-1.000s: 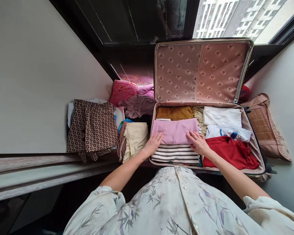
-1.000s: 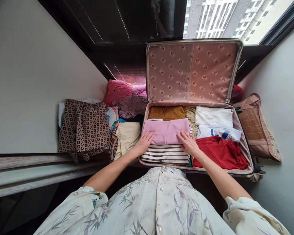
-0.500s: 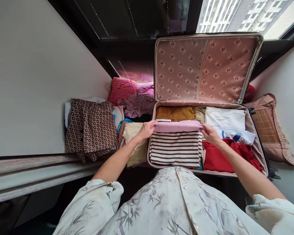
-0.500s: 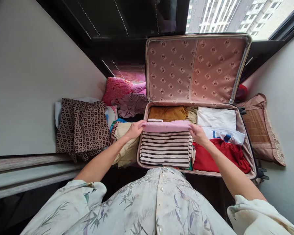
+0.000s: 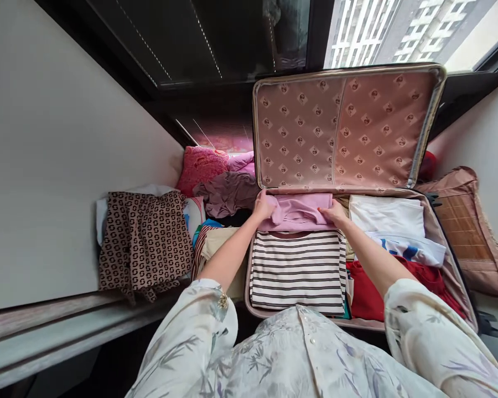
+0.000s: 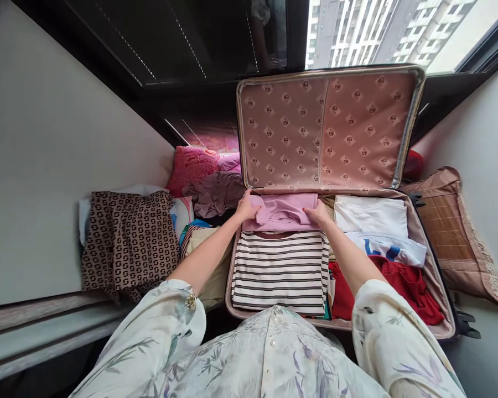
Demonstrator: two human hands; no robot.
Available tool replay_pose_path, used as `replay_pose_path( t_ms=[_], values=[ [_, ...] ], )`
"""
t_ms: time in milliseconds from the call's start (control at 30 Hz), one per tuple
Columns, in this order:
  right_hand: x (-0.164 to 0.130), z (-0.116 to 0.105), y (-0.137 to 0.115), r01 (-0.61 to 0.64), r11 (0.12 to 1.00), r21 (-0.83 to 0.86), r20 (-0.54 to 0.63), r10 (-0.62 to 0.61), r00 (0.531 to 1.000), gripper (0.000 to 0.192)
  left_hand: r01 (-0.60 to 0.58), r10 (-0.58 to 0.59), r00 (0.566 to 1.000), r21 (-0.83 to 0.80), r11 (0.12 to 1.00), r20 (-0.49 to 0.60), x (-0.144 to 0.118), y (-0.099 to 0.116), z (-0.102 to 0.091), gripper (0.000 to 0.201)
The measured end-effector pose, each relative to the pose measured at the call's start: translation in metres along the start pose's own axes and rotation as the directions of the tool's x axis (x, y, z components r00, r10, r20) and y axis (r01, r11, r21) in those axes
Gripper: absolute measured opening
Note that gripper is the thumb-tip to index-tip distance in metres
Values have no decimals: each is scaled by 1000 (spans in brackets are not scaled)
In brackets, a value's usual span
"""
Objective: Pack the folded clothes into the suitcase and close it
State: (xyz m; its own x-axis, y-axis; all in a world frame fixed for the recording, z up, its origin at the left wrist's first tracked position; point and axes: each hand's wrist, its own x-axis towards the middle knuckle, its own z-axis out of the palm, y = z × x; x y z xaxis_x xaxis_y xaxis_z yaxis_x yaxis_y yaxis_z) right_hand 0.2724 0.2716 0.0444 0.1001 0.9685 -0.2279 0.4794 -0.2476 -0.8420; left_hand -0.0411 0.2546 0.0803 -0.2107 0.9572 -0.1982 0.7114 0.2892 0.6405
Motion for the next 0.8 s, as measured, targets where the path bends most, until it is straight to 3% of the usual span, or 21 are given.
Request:
replay_pose_path(
  t_ms=[100, 233, 333, 433, 533, 600, 667, 800],
  values=[
    [2, 1, 16, -97, 995, -3, -3, 97, 995, 47, -107, 98, 990, 89, 990, 98, -8, -6, 13, 101],
    [13, -10, 21, 114, 994, -6, 17, -114, 993, 57, -217, 217, 976, 57, 974, 3, -12, -17, 8, 90],
    [10, -13, 18, 189, 969, -159, -28, -196, 980, 62, -225, 226, 974, 132, 965, 10, -21, -17, 4, 83],
    [-9, -10, 9, 214, 860, -463, -56, -270, 961, 68, -269, 274, 961, 297, 916, 23, -43, -10, 8, 64],
    [-38, -1, 1, 356, 689, -631, 47, -424, 905, 70, -386, 377, 921, 369, 845, 100, -63, -9, 20, 61],
    [-56, 9, 0, 443, 607, -659, 173, -452, 875, 70, -385, 329, 921, 360, 850, 209, -70, -15, 29, 69],
    [-70, 20, 6, 489, 571, -660, 293, -404, 867, 70, -318, 218, 932, 364, 875, 291, -73, -23, 37, 75],
    [-80, 33, 26, 495, 558, -666, 390, -304, 869, 69, -240, 113, 941, 395, 887, 319, -71, -34, 51, 75]
  ],
)
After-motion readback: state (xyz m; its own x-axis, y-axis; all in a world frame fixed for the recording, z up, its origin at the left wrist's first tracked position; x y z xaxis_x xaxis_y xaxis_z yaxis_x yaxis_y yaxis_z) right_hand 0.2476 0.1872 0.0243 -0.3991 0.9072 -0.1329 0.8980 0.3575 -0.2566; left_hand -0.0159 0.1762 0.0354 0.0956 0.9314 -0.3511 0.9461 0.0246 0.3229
